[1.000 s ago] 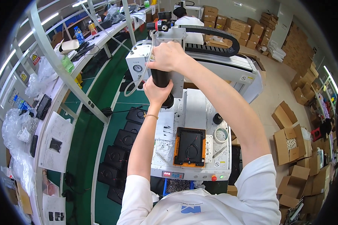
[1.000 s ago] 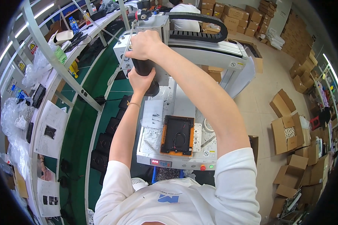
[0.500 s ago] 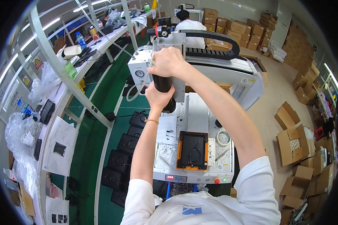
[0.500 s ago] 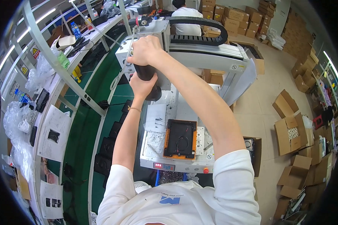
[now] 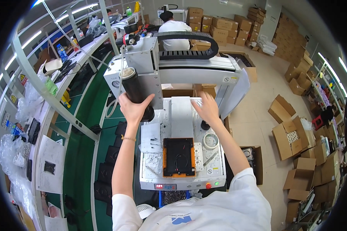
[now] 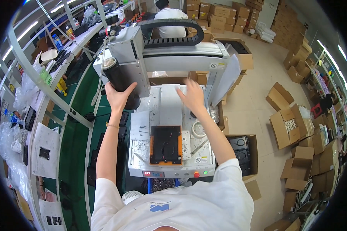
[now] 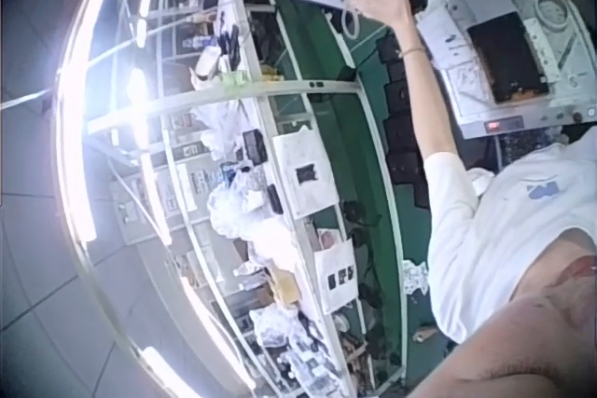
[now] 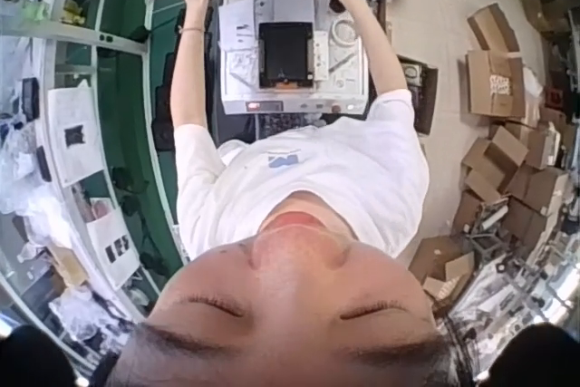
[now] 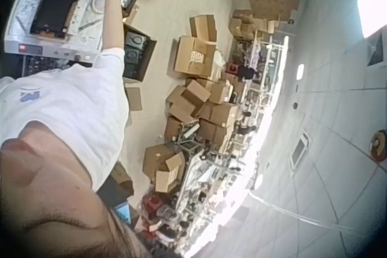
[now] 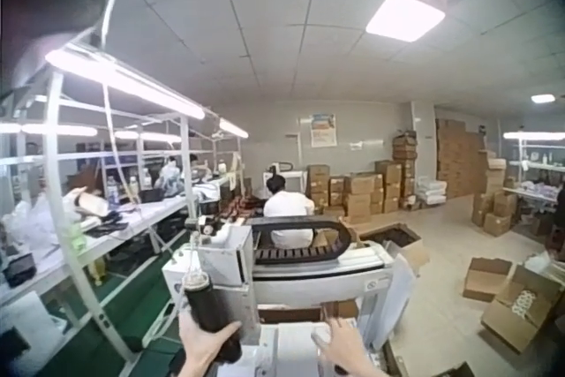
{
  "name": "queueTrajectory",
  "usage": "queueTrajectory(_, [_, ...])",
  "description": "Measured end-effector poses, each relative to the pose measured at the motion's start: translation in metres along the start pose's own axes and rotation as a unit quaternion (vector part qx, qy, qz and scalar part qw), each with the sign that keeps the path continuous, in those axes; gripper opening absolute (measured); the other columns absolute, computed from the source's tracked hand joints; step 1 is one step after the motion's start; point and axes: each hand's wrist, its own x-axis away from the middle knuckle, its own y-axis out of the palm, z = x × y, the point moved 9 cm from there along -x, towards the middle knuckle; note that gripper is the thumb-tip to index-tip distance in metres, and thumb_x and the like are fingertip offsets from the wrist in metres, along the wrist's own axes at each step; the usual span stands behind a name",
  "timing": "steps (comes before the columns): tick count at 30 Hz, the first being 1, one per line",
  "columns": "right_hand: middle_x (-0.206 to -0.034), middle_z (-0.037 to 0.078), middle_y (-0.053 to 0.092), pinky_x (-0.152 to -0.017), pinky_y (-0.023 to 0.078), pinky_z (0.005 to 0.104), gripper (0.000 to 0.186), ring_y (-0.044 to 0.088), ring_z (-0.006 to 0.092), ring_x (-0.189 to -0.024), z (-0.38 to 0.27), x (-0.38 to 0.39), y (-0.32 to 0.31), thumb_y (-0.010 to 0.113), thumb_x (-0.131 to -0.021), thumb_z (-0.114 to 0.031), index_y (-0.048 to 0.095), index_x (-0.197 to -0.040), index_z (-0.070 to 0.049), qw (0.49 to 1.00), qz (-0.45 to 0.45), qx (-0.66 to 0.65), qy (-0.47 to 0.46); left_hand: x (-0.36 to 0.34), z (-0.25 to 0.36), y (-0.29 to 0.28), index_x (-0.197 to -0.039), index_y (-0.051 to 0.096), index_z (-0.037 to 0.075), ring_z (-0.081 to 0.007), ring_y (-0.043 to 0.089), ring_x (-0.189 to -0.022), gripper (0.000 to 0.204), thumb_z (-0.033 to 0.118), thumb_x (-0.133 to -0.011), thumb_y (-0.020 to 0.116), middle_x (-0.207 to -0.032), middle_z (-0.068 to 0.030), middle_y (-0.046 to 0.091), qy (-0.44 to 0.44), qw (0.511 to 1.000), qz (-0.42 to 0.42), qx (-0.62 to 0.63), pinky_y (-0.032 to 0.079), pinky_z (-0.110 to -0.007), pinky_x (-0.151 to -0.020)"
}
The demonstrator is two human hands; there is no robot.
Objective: Servicing a glue dispensing machine by replacing the sealant cartridge and inspecting the nozzle and machine components.
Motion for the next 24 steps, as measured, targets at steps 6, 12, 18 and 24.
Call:
queueTrajectory(6, [-0.121, 0.021, 0.055, -0.096, 0.045, 0.0458, 0.077, 0.053, 0.0399, -0.112, 0.099, 0.116, 0.073, 0.077, -0.070, -0.040, 0.049, -0.130, -0.001, 0.944, -0.282, 0.104, 0.133, -0.007, 0.019, -0.031, -0.114, 0.045, -0.008, -0.0254, 0.044, -0.103, 0.086, 0.045, -0.063, 0.089, -0.107, -0.0139, 0.043, 0.032, 0.997, 0.060, 0.046, 0.041, -0.037, -0.087])
queueTrajectory(12, [-0.113, 0.019, 0.060, -0.088, 0.049, 0.0440, 0.062, 0.059, 0.0366, -0.106, 0.116, 0.121, 0.082, 0.077, -0.072, -0.037, 0.057, -0.119, -0.002, 0.962, -0.212, 0.006, 0.173, -0.012, 0.042, -0.041, -0.117, 0.043, -0.004, -0.0239, 0.045, -0.103, 0.080, 0.038, -0.067, 0.088, -0.109, -0.0127, 0.043, 0.051, 0.994, 0.028, 0.096, 0.042, -0.036, -0.088])
queueTrajectory(18, [-0.098, 0.014, 0.061, -0.073, 0.050, 0.0329, 0.050, 0.062, 0.0238, -0.084, -0.037, -0.019, -0.040, 0.078, -0.078, -0.031, 0.060, -0.113, 0.001, 0.959, 0.011, -0.281, -0.036, -0.021, 0.047, -0.071, -0.120, 0.049, -0.001, -0.0160, 0.054, -0.091, 0.063, 0.031, -0.077, 0.082, -0.096, -0.0048, 0.056, 0.029, 0.982, 0.001, 0.189, 0.044, -0.033, -0.087])
queueTrajectory(24, [-0.105, 0.012, 0.063, -0.072, 0.051, 0.0291, 0.051, 0.060, 0.0169, -0.085, -0.213, -0.146, -0.063, 0.076, -0.081, -0.030, 0.061, -0.118, 0.001, 0.932, -0.141, -0.279, -0.186, -0.039, 0.045, -0.090, -0.134, 0.048, 0.006, -0.0121, 0.057, -0.095, 0.036, 0.018, -0.100, 0.051, -0.101, -0.0061, 0.064, -0.110, 0.757, -0.042, 0.643, 0.044, -0.030, -0.090])
